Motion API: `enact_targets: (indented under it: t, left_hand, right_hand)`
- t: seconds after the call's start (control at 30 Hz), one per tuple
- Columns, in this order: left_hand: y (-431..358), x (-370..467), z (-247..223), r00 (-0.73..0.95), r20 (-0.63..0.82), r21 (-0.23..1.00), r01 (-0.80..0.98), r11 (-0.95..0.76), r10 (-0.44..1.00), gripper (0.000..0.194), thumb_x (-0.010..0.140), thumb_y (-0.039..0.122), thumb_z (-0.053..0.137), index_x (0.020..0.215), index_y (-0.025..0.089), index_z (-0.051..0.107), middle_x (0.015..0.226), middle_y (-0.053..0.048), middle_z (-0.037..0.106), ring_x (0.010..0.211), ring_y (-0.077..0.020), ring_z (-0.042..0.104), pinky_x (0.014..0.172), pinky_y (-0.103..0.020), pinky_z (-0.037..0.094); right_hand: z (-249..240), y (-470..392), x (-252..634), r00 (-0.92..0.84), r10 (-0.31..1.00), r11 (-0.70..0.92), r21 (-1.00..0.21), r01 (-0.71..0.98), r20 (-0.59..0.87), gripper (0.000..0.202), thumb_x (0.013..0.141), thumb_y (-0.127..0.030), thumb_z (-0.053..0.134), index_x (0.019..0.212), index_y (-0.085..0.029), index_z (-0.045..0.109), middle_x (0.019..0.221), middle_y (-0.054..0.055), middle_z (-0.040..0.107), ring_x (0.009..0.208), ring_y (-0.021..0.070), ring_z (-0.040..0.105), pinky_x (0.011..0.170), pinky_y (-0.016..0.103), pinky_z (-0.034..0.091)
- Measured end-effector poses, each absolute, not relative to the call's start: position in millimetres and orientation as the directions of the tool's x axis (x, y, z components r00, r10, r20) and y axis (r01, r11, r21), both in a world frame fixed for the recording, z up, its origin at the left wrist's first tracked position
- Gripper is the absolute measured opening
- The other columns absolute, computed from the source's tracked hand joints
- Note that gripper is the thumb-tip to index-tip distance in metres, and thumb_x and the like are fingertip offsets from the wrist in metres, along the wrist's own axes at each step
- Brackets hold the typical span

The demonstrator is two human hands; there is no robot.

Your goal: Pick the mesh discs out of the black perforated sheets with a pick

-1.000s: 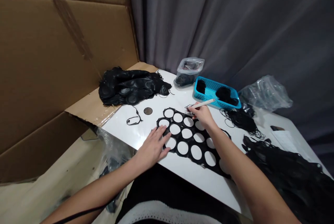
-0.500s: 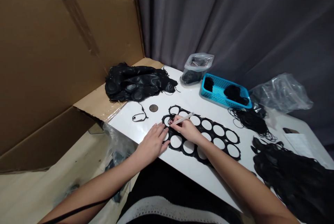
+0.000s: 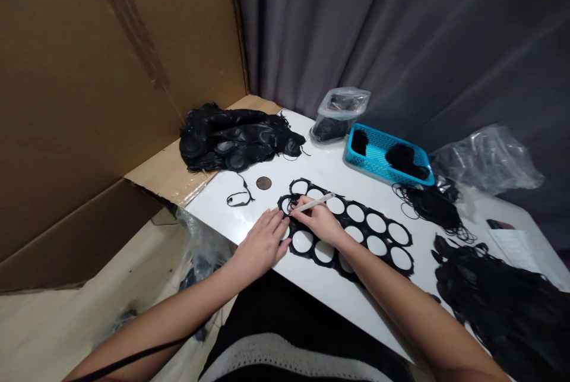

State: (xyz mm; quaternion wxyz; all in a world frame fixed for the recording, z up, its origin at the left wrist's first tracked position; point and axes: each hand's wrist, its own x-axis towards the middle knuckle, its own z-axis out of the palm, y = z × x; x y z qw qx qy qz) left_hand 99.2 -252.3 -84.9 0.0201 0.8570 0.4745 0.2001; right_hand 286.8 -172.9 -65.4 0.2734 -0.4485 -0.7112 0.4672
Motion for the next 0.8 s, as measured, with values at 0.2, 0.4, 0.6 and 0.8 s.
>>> enact_targets:
  t: [0.2,0.4,0.6,0.8]
  left_hand:
    - [-253,100,-86,0.453,0.330,0.241,0.808,-0.538,0.828,0.043,0.099,0.031,0.048,0.137,0.011,0.051,0.138,-0.019,0.057,0.137,-0.0310,0.048,0.117,-0.050,0.036]
    - [-251,98,-84,0.483,0.329,0.227,0.794,-0.564,0.812,0.043,0.099,0.030,0.048,0.137,0.010,0.052,0.137,-0.020,0.059,0.135,-0.0310,0.050,0.117,-0.049,0.037]
    - [-250,99,-82,0.498,0.329,0.167,0.806,-0.568,0.803,0.039,0.099,0.028,0.048,0.130,0.007,0.057,0.133,-0.020,0.060,0.132,-0.0326,0.052,0.115,-0.049,0.038]
    - [-237,90,-63,0.539,0.303,0.130,0.793,-0.595,0.786,0.028,0.099,0.036,0.051,0.110,0.014,0.065,0.112,-0.013,0.065,0.111,-0.0296,0.061,0.106,-0.049,0.044]
  right_hand:
    - [-62,-172,286,-0.469,0.883,0.231,-0.880,0.415,0.011,0.016,0.087,-0.031,0.058,0.075,-0.023,0.051,0.082,0.000,0.064,0.081,0.0188,0.059,0.076,0.031,0.044]
    - [-67,-189,279,-0.565,0.796,0.531,-0.698,0.481,0.216,0.018,0.094,-0.021,0.046,0.076,-0.024,0.048,0.084,0.004,0.058,0.081,0.0212,0.054,0.074,0.034,0.043]
    - [-60,-139,300,-0.333,0.870,0.491,-0.586,0.644,0.363,0.020,0.091,-0.019,0.045,0.071,-0.024,0.044,0.075,0.005,0.057,0.075,0.0225,0.052,0.074,0.035,0.042]
    - [-33,-88,366,0.213,0.968,0.030,-0.904,0.427,0.133,0.022,0.080,-0.025,0.067,0.067,-0.022,0.049,0.061,-0.001,0.057,0.059,0.0163,0.053,0.055,0.028,0.042]
